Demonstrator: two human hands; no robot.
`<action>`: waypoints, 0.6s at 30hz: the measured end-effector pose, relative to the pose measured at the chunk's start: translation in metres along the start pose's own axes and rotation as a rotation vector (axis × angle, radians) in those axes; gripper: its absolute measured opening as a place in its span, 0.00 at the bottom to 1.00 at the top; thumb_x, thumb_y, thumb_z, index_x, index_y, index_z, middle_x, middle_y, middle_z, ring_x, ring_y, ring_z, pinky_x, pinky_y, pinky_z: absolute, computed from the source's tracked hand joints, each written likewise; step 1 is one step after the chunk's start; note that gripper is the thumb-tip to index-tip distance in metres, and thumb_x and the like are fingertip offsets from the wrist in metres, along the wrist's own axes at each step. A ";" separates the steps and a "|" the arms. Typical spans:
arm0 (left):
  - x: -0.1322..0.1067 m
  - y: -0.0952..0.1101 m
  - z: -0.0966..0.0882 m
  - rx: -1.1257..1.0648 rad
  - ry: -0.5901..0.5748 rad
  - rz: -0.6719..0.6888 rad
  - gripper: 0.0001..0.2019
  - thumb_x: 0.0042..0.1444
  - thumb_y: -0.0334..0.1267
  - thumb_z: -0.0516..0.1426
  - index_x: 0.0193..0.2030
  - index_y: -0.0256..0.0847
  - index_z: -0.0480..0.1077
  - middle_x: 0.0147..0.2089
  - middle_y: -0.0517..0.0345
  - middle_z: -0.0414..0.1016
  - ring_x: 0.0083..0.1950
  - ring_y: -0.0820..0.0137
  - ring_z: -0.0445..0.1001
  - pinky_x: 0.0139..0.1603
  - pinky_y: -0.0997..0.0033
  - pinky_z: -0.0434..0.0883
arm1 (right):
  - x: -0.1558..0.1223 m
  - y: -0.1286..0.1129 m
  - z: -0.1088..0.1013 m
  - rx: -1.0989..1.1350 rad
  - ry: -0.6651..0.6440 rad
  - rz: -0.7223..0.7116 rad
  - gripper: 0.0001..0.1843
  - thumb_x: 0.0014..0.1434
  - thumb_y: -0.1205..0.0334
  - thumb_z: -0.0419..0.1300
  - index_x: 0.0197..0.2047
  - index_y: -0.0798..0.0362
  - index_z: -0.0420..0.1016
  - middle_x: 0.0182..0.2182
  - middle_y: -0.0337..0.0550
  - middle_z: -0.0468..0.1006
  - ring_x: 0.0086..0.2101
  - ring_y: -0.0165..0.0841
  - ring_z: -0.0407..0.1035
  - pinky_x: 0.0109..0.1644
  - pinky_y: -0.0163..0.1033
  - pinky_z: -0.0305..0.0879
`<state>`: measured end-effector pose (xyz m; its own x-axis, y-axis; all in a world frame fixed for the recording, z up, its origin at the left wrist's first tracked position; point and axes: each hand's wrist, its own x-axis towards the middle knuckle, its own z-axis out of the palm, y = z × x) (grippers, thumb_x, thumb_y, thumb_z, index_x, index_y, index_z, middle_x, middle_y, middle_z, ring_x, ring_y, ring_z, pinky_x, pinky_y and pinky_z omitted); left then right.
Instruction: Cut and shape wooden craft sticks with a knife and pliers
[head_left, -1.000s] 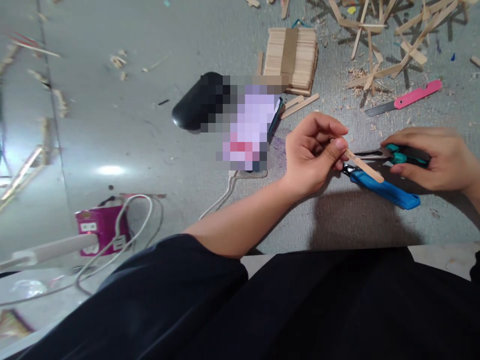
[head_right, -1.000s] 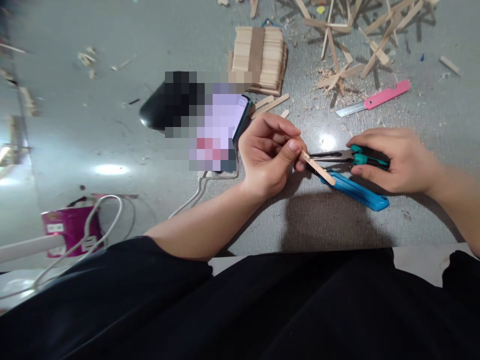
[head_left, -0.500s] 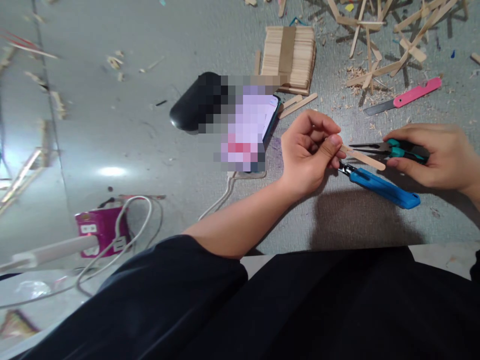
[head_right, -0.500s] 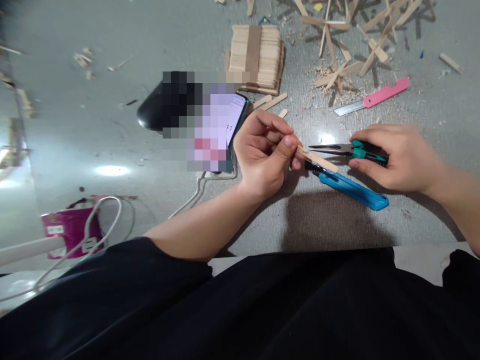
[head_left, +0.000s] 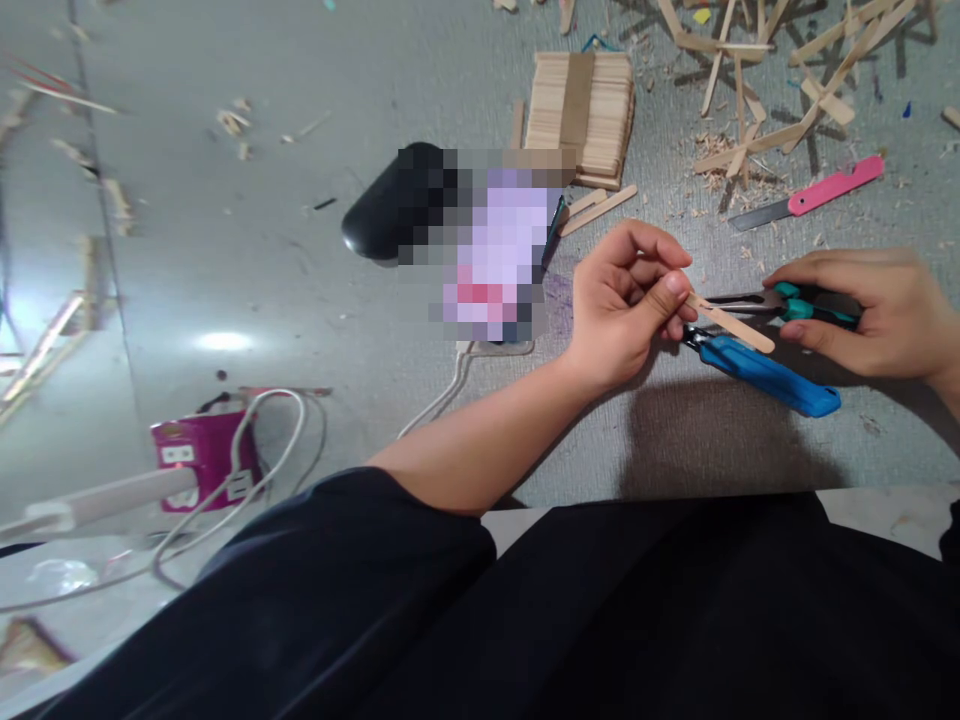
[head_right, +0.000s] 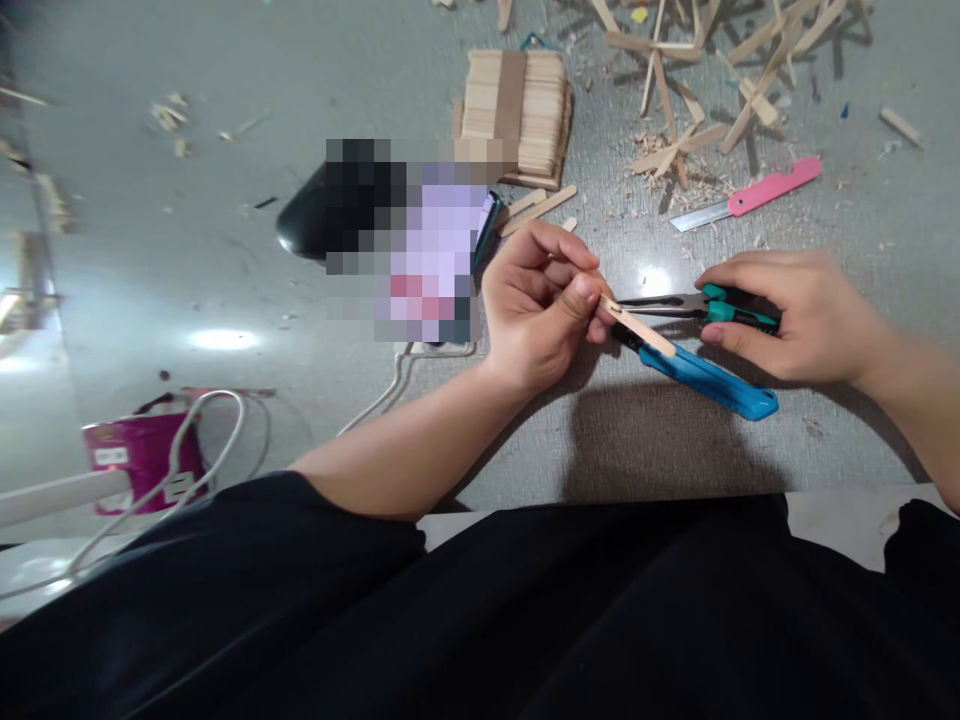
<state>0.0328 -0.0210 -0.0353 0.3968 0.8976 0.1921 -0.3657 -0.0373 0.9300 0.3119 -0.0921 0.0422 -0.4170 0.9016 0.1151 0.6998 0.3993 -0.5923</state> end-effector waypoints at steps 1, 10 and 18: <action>0.000 0.000 0.000 -0.003 -0.010 -0.005 0.24 0.67 0.63 0.74 0.50 0.47 0.76 0.29 0.69 0.78 0.24 0.76 0.80 0.20 0.80 0.71 | 0.000 0.000 0.000 0.001 -0.002 -0.001 0.14 0.77 0.48 0.66 0.62 0.33 0.84 0.50 0.42 0.92 0.43 0.50 0.87 0.47 0.60 0.86; 0.001 0.006 0.000 0.007 -0.003 -0.122 0.26 0.64 0.66 0.75 0.48 0.47 0.76 0.27 0.68 0.77 0.21 0.75 0.77 0.18 0.77 0.71 | 0.001 0.007 0.003 0.030 0.028 -0.099 0.14 0.74 0.49 0.71 0.56 0.46 0.87 0.41 0.47 0.91 0.37 0.46 0.85 0.40 0.51 0.78; 0.002 0.009 0.001 0.016 0.041 -0.140 0.28 0.60 0.68 0.77 0.45 0.47 0.77 0.28 0.67 0.80 0.21 0.75 0.75 0.19 0.76 0.72 | 0.000 0.003 0.003 0.013 0.028 -0.073 0.12 0.74 0.51 0.71 0.54 0.47 0.85 0.42 0.48 0.90 0.38 0.45 0.84 0.40 0.49 0.75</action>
<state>0.0313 -0.0197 -0.0259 0.4083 0.9116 0.0473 -0.2953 0.0828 0.9518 0.3119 -0.0912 0.0380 -0.4498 0.8747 0.1806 0.6606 0.4620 -0.5918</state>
